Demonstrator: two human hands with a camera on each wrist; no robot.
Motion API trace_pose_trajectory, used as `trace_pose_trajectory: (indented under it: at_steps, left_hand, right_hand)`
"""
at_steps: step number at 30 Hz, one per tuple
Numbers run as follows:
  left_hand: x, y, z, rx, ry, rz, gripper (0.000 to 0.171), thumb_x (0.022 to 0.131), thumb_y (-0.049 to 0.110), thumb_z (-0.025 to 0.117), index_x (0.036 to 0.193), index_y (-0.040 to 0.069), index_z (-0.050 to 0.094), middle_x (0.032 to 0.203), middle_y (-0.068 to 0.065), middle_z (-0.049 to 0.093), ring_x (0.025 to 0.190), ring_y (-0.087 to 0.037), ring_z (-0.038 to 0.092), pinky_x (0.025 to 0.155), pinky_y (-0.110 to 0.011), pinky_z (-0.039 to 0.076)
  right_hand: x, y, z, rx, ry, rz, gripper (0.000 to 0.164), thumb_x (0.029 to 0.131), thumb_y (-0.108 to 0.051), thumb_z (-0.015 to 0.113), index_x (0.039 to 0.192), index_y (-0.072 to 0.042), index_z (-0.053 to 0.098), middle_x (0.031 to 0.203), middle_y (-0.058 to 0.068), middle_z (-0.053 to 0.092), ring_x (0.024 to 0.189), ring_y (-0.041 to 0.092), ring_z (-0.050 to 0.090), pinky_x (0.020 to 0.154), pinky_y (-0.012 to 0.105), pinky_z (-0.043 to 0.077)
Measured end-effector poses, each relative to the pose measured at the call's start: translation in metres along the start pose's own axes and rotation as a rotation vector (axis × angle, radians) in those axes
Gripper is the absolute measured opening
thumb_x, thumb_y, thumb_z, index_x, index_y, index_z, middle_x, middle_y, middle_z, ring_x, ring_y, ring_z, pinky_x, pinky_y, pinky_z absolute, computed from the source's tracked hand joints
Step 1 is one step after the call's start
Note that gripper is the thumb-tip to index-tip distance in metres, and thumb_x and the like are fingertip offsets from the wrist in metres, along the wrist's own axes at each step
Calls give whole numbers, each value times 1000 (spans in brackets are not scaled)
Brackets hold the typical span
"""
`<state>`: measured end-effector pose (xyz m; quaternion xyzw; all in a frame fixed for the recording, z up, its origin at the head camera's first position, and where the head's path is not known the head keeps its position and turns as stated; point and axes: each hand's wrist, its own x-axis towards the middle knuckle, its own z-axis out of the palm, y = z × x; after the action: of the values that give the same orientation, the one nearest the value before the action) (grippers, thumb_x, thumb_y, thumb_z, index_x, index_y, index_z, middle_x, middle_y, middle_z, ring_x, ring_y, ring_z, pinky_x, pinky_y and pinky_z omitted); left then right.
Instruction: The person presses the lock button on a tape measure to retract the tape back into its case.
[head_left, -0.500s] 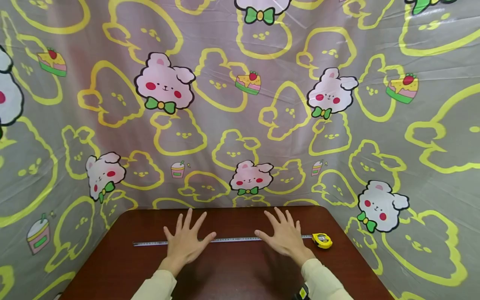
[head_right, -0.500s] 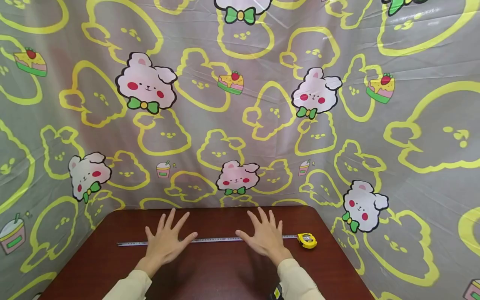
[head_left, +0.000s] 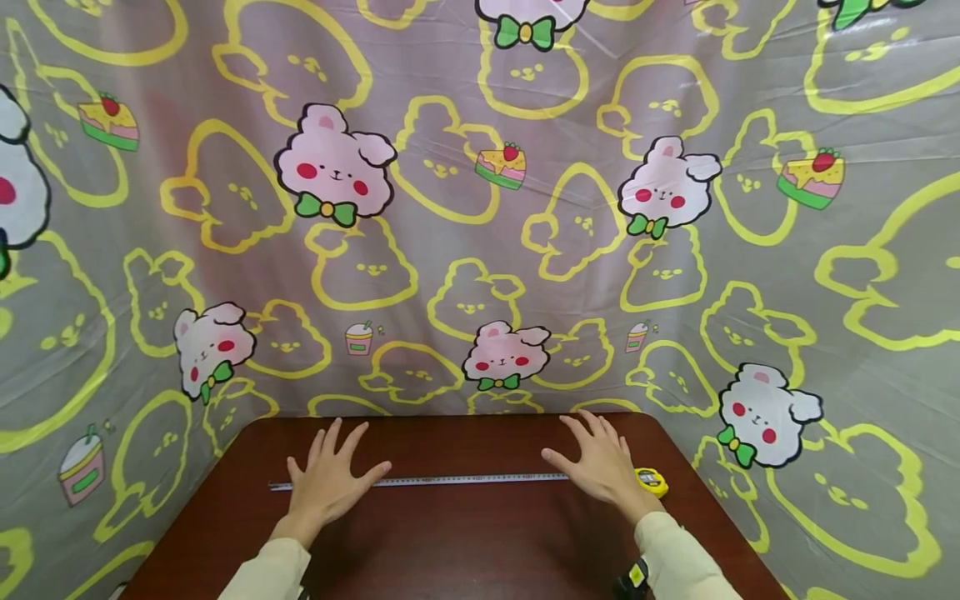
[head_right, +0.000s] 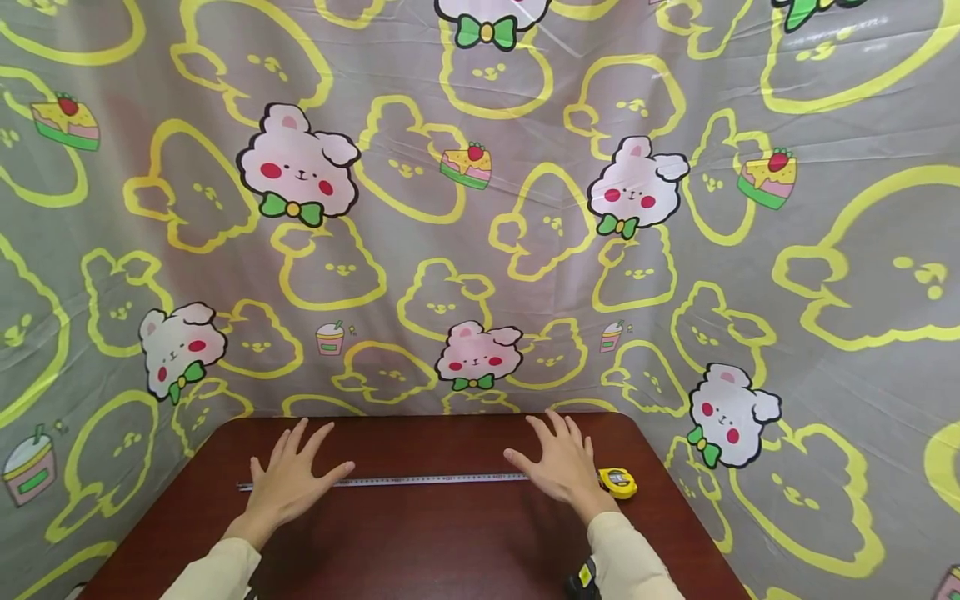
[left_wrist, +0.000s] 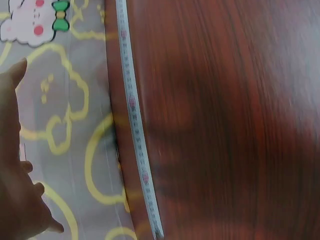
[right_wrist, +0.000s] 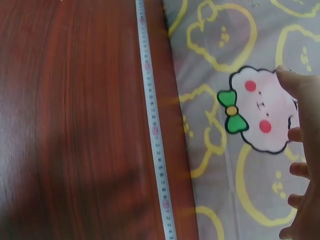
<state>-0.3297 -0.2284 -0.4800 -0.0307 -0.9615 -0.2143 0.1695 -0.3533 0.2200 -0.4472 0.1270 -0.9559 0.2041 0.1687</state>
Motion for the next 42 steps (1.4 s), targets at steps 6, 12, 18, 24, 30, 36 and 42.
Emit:
trace_pose_trajectory:
  at_steps: [6, 12, 18, 24, 30, 36, 42]
  left_hand:
    - [-1, -27, -7, -32, 1, -27, 99, 84, 84, 58, 157, 19, 40, 163, -27, 21, 145, -57, 17, 96, -90, 1]
    - [-2, -55, -14, -77, -41, -74, 103, 82, 82, 63, 158, 18, 37, 161, -31, 19, 143, -59, 18, 93, -91, 4]
    - [-1, -80, -19, -95, -82, -104, 105, 82, 79, 66, 159, 16, 33, 160, -35, 16, 138, -64, 19, 91, -92, 8]
    - [0, -103, -24, -118, -111, -123, 107, 82, 75, 70, 159, 14, 30, 159, -36, 13, 136, -67, 21, 91, -90, 14]
    - [-1, -123, -21, -150, -174, -159, 104, 86, 66, 74, 159, 9, 27, 157, -41, 11, 132, -70, 24, 90, -89, 23]
    - [-5, -145, -8, -229, -203, -197, 107, 87, 57, 78, 159, 1, 21, 154, -45, 8, 131, -72, 22, 94, -83, 29]
    - [-9, -166, -2, -317, -221, -298, 123, 84, 59, 81, 161, -1, 5, 152, -48, 0, 131, -73, 15, 97, -82, 28]
  right_hand:
    - [-4, 19, -9, 24, 50, -2, 83, 90, -72, 63, 149, -14, 54, 155, 20, 42, 141, 49, 34, 105, 79, 22]
    - [-3, 35, -10, 55, 115, -65, 76, 91, -61, 71, 146, -10, 57, 151, 22, 47, 138, 49, 37, 106, 72, 29]
    - [-1, 49, -8, 95, 124, -46, 74, 92, -58, 72, 145, -9, 57, 150, 22, 46, 138, 50, 36, 104, 73, 30]
    - [-5, 70, -3, 207, 145, -29, 67, 93, -47, 75, 144, -6, 56, 148, 25, 46, 135, 53, 37, 103, 72, 30]
    - [-10, 92, 3, 251, 167, 12, 65, 95, -44, 75, 143, -5, 56, 145, 26, 47, 132, 50, 41, 103, 68, 32]
    - [-19, 109, 3, 266, 132, 109, 72, 95, -49, 73, 146, -3, 52, 149, 28, 43, 135, 51, 38, 104, 72, 31]
    - [-20, 126, 5, 254, 115, 152, 72, 96, -51, 71, 146, -4, 51, 149, 28, 43, 137, 50, 37, 106, 71, 30]
